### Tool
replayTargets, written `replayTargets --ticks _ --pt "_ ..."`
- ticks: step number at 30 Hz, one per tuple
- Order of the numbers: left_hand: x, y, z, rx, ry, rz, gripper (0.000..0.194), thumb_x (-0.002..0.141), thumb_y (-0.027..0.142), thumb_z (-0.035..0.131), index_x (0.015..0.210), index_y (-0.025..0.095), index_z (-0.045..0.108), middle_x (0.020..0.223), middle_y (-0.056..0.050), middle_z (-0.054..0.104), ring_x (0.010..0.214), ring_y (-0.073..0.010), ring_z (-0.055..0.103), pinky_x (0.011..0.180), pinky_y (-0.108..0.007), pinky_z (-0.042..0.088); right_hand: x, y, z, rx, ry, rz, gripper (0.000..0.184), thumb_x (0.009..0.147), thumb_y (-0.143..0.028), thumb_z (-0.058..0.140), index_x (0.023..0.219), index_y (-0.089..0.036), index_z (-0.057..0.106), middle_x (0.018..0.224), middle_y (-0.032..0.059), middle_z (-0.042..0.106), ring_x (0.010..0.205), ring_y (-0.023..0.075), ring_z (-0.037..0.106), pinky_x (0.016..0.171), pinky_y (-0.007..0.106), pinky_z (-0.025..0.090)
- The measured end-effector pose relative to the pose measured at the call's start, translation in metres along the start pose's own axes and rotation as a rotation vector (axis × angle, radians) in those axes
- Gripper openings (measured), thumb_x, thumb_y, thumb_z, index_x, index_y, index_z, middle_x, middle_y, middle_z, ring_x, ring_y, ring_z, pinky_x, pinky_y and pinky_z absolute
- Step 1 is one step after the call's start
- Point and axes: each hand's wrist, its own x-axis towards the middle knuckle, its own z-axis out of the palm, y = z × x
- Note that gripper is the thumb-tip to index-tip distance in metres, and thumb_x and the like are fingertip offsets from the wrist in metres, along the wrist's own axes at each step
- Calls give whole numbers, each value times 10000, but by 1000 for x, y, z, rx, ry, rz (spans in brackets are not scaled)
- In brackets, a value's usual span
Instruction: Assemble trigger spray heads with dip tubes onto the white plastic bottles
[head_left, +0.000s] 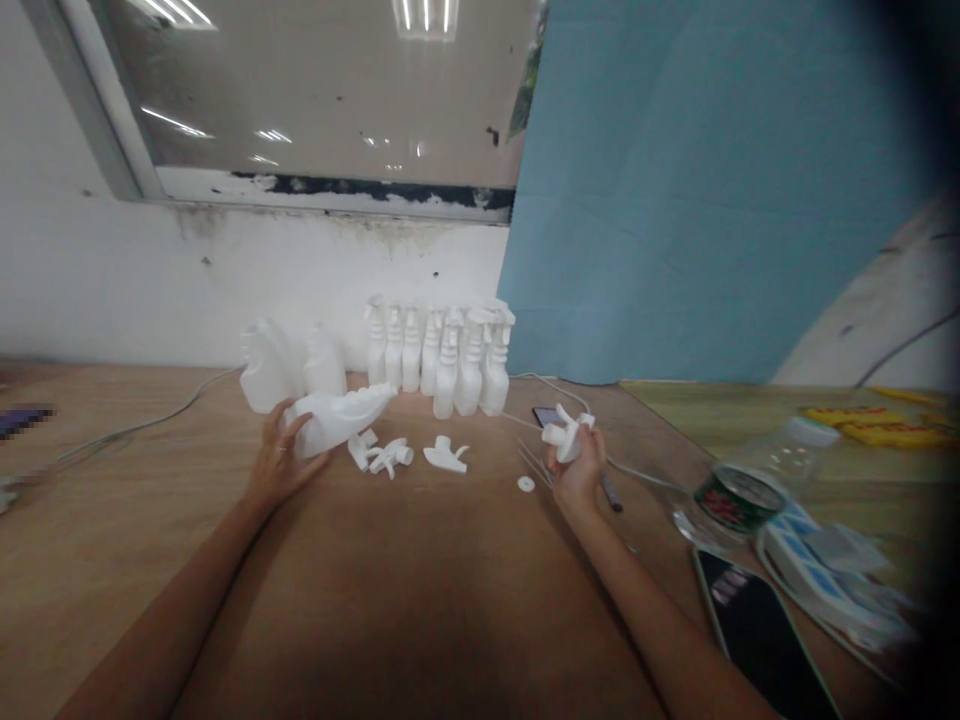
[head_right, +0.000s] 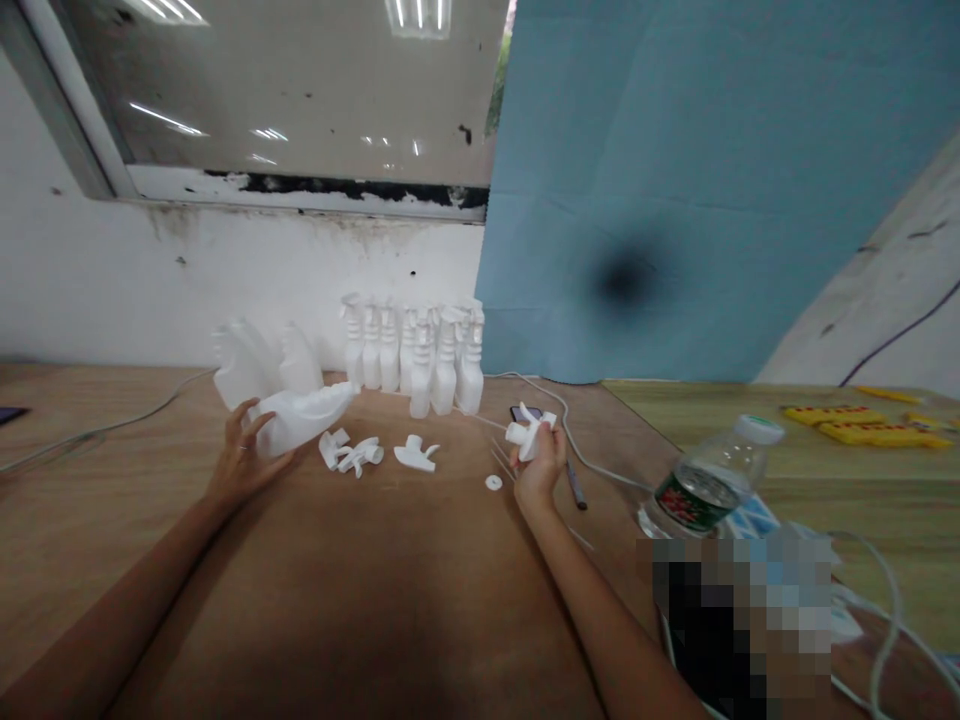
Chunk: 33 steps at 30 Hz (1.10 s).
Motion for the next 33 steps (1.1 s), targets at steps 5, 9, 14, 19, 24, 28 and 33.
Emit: replayTargets --ticks 5,9,14,19,24,28,33 --pt "-1 0 -3 10 -46 57 665 733 339 743 1286 272 380 1473 -148 253 1373 -349 307 1079 -537 350 -3 1 0 -27 -36 -19 326 792 -505 619 821 -213 477 666 -50 603 334 59 437 242 159 256" --pt "1 3 -3 16 -66 110 655 744 334 737 1293 284 383 1474 -141 257 1371 -348 316 1074 -538 359 -5 1 0 -48 -74 -20 315 801 -496 616 819 -216 472 699 -38 636 327 56 440 254 163 263" --pt "4 12 -2 12 -88 224 700 748 291 741 1335 314 360 1479 -132 266 1374 -355 313 1066 -551 365 -15 1 3 -86 -167 4 311 810 -491 625 849 -220 477 721 -26 672 308 62 460 264 165 288" --pt "9 32 -7 -15 -28 225 872 717 276 774 1430 323 275 1493 -154 245 1359 -371 324 1040 -570 377 -35 4 11 -104 -333 114 313 841 -518 591 897 -221 513 670 -43 645 375 83 539 327 165 383" --pt "13 36 -17 5 5 263 939 708 264 781 1469 360 240 1512 -137 228 1356 -376 320 1039 -574 371 -30 4 10 -94 -279 47 296 844 -490 601 932 -222 512 791 -10 679 428 96 578 363 189 437" --pt "14 34 -20 52 -38 322 902 732 259 757 1475 360 256 1515 -132 229 1357 -384 316 1046 -589 353 -16 2 5 -120 -163 -54 322 814 -490 627 928 -207 523 759 -14 663 402 91 543 343 191 421" --pt "14 34 -22 75 -68 346 887 752 274 742 1485 353 249 1532 -132 199 1362 -394 304 1050 -598 340 -9 -7 3 -166 -116 -49 359 787 -514 642 903 -190 540 698 -26 632 401 81 510 335 176 397"
